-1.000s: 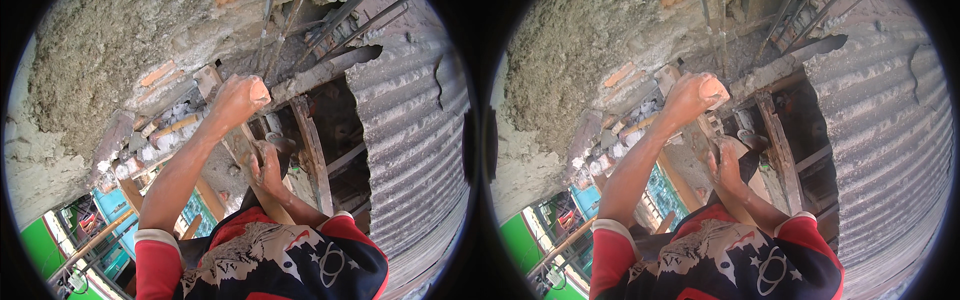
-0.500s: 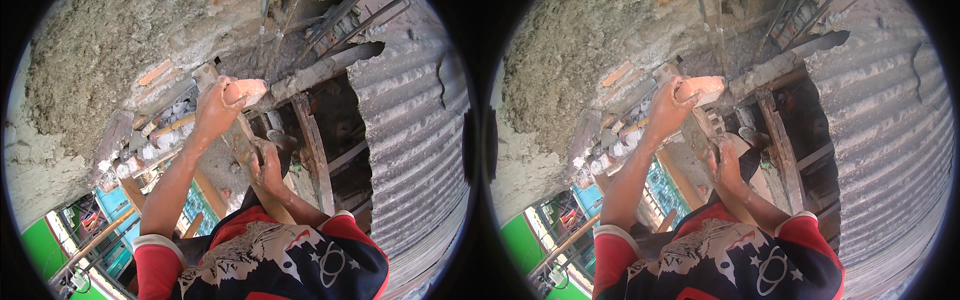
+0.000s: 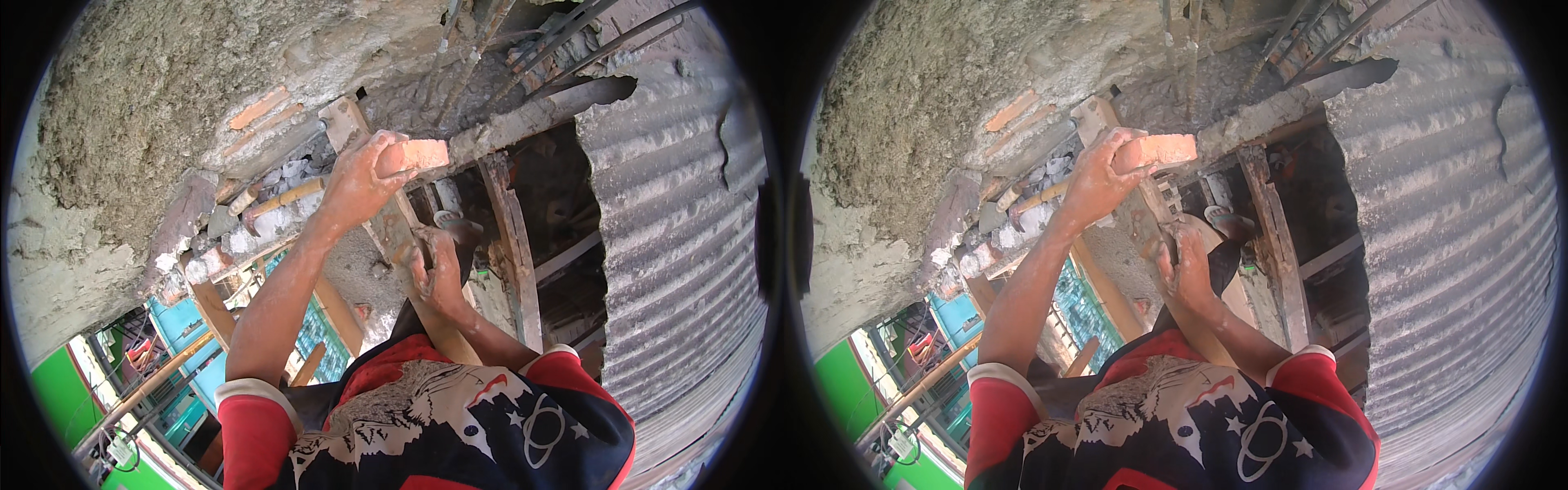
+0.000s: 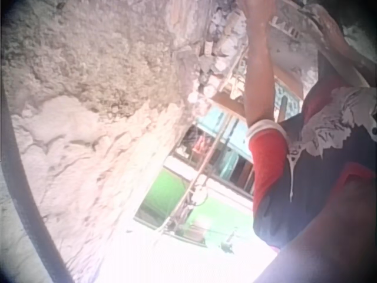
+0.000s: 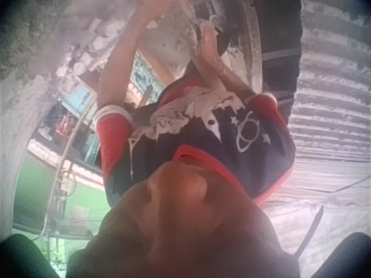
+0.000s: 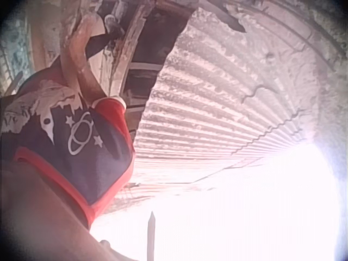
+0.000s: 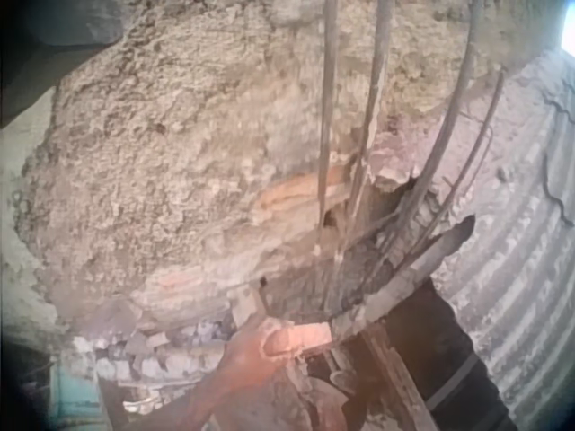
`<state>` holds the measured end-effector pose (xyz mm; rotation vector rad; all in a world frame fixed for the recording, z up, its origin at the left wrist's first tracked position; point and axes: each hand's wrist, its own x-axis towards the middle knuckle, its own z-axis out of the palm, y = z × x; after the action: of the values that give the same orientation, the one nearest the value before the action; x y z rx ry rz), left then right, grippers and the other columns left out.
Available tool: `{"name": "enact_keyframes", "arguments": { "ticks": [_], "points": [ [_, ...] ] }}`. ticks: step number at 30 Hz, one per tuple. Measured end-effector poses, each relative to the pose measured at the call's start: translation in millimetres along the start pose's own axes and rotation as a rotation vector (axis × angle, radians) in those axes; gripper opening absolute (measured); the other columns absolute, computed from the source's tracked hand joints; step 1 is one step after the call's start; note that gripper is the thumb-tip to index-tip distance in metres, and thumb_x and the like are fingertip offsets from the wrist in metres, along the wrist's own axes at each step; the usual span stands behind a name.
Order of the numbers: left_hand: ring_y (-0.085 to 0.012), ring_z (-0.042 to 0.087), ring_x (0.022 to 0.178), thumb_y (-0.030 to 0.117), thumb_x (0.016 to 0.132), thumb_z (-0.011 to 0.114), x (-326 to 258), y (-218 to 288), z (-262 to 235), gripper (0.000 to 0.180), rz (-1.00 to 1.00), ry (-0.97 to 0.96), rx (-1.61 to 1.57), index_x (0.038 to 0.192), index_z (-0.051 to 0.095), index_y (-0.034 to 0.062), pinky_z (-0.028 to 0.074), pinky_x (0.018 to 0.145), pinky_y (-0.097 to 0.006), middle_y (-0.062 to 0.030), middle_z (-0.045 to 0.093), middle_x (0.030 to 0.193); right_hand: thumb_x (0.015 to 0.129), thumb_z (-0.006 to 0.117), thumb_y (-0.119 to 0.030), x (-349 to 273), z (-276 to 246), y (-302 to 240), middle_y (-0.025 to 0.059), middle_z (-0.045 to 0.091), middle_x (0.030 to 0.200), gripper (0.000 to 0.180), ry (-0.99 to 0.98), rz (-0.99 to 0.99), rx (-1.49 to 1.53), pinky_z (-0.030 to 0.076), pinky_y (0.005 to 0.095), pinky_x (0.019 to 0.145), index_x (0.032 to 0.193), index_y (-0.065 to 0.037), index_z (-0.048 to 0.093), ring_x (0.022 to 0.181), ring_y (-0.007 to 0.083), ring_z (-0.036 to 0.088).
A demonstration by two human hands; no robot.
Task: The person scoops cement from a headpan and applies it to a damaged ceiling area using a trowel. They then place a broken brick into the gap and tap it into place with a hammer.
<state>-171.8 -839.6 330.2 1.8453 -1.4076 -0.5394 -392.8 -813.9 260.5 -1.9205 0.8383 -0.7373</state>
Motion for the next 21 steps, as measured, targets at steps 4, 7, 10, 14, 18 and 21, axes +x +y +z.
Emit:
{"name": "enact_keyframes", "arguments": {
  "ticks": [4, 7, 10, 14, 18, 21],
  "points": [
    [-0.0332, 0.062, 0.106, 0.022, 0.079, 0.081, -3.3, -11.6, 8.6, 0.050, -0.070, -0.022, -0.008, 0.120, 0.059, 0.0060, 0.050, 0.090, -0.041, -0.0137, 0.064, 0.114, 0.081, 0.060, 0.004, -3.4, -1.8, -0.6, 0.0215, 0.057, 0.104, 0.034, -0.054, 0.056, -0.010, 0.046, 0.0436, 0.084, 0.115, 0.004, 0.056, 0.095, 0.0396, 0.055],
    [-0.0343, 0.062, 0.106, 0.022, 0.079, 0.081, -7.0, -11.6, 15.5, 0.050, -0.048, 0.012, 0.007, 0.121, 0.058, 0.0060, 0.049, 0.090, -0.042, -0.0136, 0.064, 0.114, 0.083, 0.060, 0.003, -1.6, 0.0, -2.2, 0.0218, 0.057, 0.105, 0.031, -0.028, 0.056, -0.020, 0.046, 0.0434, 0.086, 0.114, 0.004, 0.056, 0.096, 0.0399, 0.056],
    [-0.0363, 0.062, 0.107, 0.023, 0.080, 0.080, -5.6, -7.4, 15.3, 0.049, -0.032, 0.038, -0.002, 0.121, 0.057, 0.0063, 0.049, 0.090, -0.042, -0.0142, 0.064, 0.115, 0.088, 0.057, -0.001, -0.5, -1.0, -5.1, 0.0227, 0.057, 0.106, 0.028, -0.038, 0.072, -0.017, 0.046, 0.0419, 0.088, 0.116, 0.004, 0.056, 0.097, 0.0394, 0.057],
    [-0.0392, 0.061, 0.109, 0.023, 0.081, 0.079, -0.5, -8.6, 9.5, 0.054, -0.079, -0.117, 0.070, 0.126, 0.055, 0.0032, 0.049, 0.090, -0.044, -0.0191, 0.063, 0.118, 0.090, 0.057, -0.003, 1.9, -1.9, -7.1, 0.0230, 0.057, 0.106, 0.027, -0.044, 0.048, -0.013, 0.046, 0.0407, 0.089, 0.116, 0.004, 0.055, 0.097, 0.0384, 0.057],
    [-0.0410, 0.061, 0.110, 0.022, 0.080, 0.078, 5.6, -5.5, 4.0, 0.060, -0.103, -0.209, 0.129, 0.130, 0.053, -0.0007, 0.049, 0.090, -0.045, -0.0237, 0.063, 0.119, 0.091, 0.057, -0.004, 2.1, -1.5, -4.7, 0.0231, 0.056, 0.107, 0.027, -0.048, 0.034, -0.023, 0.046, 0.0406, 0.089, 0.116, 0.004, 0.055, 0.098, 0.0382, 0.057],
    [-0.0414, 0.062, 0.108, 0.022, 0.080, 0.079, 0.6, -13.7, 8.9, 0.060, -0.095, -0.151, 0.124, 0.129, 0.053, -0.0017, 0.050, 0.088, -0.046, -0.0247, 0.064, 0.116, 0.091, 0.057, -0.004, 0.8, -1.2, -3.5, 0.0233, 0.056, 0.107, 0.027, -0.058, 0.033, -0.020, 0.045, 0.0409, 0.089, 0.116, 0.005, 0.054, 0.098, 0.0383, 0.057]
  ]
}}
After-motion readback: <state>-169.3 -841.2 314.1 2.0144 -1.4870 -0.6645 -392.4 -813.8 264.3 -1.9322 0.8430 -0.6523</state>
